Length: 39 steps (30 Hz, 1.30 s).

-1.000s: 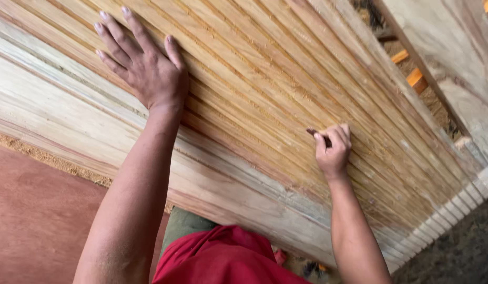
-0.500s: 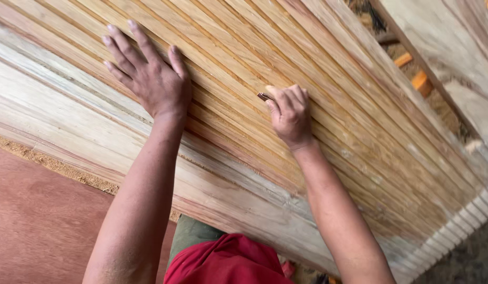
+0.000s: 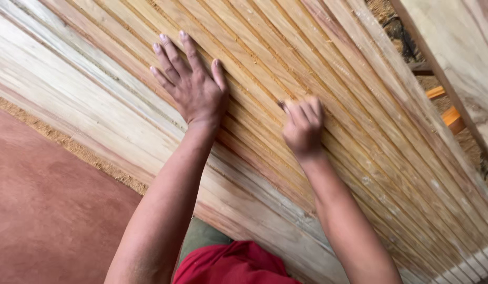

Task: The person smooths a large wooden board with parallel grooves using a small handheld tool, moving it back and forth along the grooves. The person uses both hands to guide the tool and stabilize the board while working across its surface.

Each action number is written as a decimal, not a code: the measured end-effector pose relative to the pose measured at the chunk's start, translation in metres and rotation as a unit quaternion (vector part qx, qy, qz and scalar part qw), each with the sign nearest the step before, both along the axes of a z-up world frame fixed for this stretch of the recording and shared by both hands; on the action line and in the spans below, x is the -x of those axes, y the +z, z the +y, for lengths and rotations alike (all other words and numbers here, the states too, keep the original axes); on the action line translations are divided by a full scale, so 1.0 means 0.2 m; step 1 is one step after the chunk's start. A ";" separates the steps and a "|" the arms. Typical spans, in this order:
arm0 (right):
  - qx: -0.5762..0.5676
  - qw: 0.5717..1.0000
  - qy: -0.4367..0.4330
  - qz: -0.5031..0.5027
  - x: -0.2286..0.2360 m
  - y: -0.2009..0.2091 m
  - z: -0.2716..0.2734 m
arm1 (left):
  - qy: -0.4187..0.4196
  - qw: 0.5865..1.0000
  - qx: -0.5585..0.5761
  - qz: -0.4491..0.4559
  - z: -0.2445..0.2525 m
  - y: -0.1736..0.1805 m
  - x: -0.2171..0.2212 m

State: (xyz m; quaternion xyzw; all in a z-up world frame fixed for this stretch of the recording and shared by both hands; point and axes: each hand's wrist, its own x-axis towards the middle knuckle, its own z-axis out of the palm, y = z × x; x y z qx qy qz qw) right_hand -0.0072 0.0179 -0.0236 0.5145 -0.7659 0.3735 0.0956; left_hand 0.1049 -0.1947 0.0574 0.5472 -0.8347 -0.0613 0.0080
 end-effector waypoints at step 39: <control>-0.027 0.997 0.063 0.026 0.02 0.17 -0.53 | -0.007 0.998 0.051 0.030 0.01 -0.08 -0.05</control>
